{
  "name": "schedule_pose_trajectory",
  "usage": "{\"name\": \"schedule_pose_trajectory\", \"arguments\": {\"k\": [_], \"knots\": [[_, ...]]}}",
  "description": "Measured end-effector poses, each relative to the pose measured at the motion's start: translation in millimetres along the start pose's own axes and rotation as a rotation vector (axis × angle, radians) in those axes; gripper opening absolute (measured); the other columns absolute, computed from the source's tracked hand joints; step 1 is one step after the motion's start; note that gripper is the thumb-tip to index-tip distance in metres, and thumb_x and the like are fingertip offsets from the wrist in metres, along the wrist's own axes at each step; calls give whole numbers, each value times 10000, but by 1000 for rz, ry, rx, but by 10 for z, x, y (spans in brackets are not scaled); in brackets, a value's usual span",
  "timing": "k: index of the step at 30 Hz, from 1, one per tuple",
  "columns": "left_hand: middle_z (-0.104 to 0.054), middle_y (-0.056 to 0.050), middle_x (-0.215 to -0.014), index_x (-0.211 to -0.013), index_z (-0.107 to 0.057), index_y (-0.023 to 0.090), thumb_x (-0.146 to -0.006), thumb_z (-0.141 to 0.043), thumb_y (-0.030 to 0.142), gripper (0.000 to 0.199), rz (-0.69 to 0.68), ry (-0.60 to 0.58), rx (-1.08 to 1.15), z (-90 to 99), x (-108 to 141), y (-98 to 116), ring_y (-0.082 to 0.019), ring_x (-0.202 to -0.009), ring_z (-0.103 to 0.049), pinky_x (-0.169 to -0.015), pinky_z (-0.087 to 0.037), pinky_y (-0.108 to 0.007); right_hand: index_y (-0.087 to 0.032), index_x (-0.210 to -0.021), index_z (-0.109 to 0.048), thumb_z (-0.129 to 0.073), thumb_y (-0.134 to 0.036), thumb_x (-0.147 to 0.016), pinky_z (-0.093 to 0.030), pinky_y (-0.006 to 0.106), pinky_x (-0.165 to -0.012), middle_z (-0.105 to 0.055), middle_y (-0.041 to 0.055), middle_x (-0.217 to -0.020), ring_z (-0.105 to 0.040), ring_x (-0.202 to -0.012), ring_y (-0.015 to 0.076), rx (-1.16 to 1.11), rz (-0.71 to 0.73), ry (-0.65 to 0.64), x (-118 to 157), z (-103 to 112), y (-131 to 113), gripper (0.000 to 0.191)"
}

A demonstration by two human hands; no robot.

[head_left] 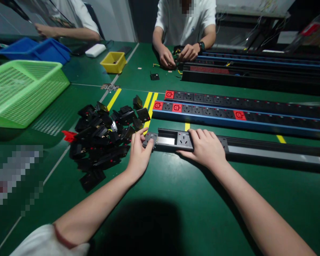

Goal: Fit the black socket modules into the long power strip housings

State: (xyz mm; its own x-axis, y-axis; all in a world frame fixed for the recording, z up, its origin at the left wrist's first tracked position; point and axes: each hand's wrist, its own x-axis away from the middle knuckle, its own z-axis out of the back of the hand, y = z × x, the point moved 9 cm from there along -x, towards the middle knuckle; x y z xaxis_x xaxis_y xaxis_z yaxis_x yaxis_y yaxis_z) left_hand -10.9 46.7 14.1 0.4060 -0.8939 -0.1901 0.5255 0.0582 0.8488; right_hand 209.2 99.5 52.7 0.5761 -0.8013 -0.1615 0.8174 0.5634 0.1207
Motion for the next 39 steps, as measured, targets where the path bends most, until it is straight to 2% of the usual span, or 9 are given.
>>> {"name": "schedule_pose_trajectory", "arguments": {"k": [3, 6, 8, 15, 19, 22, 29, 34, 39], "knots": [[-482, -100, -1161, -1389, -412, 203, -883, -565, 356, 550, -1, -5, -12, -19, 8, -2, -218, -1059, -537, -977, -455, -410, -100, -1268, -549, -363, -825, -823, -303, 385, -800, -633, 147, -1030, -534, -913, 302, 6, 3, 5, 0, -2, -1, 871], [-483, -149, -1288, -1392, -408, 168, -947, -435, 365, 488, -63, -107, -138, -112, 24, 77, -276, -1260, -448, -1120, -333, -496, -99, -1267, -552, -373, -824, -820, -305, 381, -799, -634, 148, -1019, -532, -915, 301, 0, 6, 8, -2, 1, 0, 870], [-488, -153, -1331, -1403, -409, 164, -971, -349, 333, 468, -86, -148, -197, -146, 40, 113, -288, -1300, -407, -1141, -298, -518, -100, -1261, -555, -381, -822, -819, -307, 379, -799, -634, 148, -1010, -531, -915, 300, -4, 7, 7, -3, 3, 2, 865], [-561, -120, -1293, -1446, -435, 208, -949, -415, 327, 511, -82, -158, -160, -124, 26, 105, -284, -1219, -451, -1098, -343, -517, -104, -1269, -550, -376, -820, -820, -322, 382, -817, -631, 150, -1024, -534, -928, 306, -9, -4, -5, -2, 15, 10, 862], [-580, -84, -1292, -1429, -470, 270, -924, -504, 344, 512, -95, -152, 1, -97, -22, 109, -257, -1214, -504, -1097, -359, -479, -107, -1260, -556, -373, -826, -815, -325, 383, -813, -634, 155, -1022, -536, -926, 309, -18, -11, -12, -4, 16, 10, 865], [-597, -84, -1284, -1412, -490, 253, -882, -594, 358, 550, -67, -104, 157, -63, -60, 78, -234, -1188, -550, -1075, -396, -420, -107, -1256, -556, -370, -826, -817, -325, 380, -811, -634, 156, -1022, -540, -927, 309, -16, -8, -15, -1, 14, 8, 863], [-676, -76, -1143, -1195, -667, 226, -866, -620, 421, 385, 21, -111, 267, -75, -128, 21, -212, -1014, -618, -923, -468, -359, -110, -1240, -558, -385, -819, -818, -326, 380, -818, -635, 154, -1028, -549, -942, 312, -9, -9, -9, -1, 17, 10, 844], [-669, -43, -967, -1039, -658, 198, -863, -599, 434, 300, 65, -57, 358, -69, -256, -85, -179, -880, -612, -798, -481, -302, -121, -1180, -570, -416, -809, -808, -336, 377, -805, -651, 154, -1008, -571, -928, 310, -24, -21, -22, -9, 28, 6, 797], [-623, -19, -834, -929, -654, 184, -833, -606, 436, 274, 99, -56, 392, -187, -458, -185, -163, -783, -571, -722, -455, -278, -132, -1064, -583, -426, -815, -796, -365, 379, -763, -682, 148, -973, -626, -882, 302, -15, 8, -85, -88, 102, 3, 751]]}}
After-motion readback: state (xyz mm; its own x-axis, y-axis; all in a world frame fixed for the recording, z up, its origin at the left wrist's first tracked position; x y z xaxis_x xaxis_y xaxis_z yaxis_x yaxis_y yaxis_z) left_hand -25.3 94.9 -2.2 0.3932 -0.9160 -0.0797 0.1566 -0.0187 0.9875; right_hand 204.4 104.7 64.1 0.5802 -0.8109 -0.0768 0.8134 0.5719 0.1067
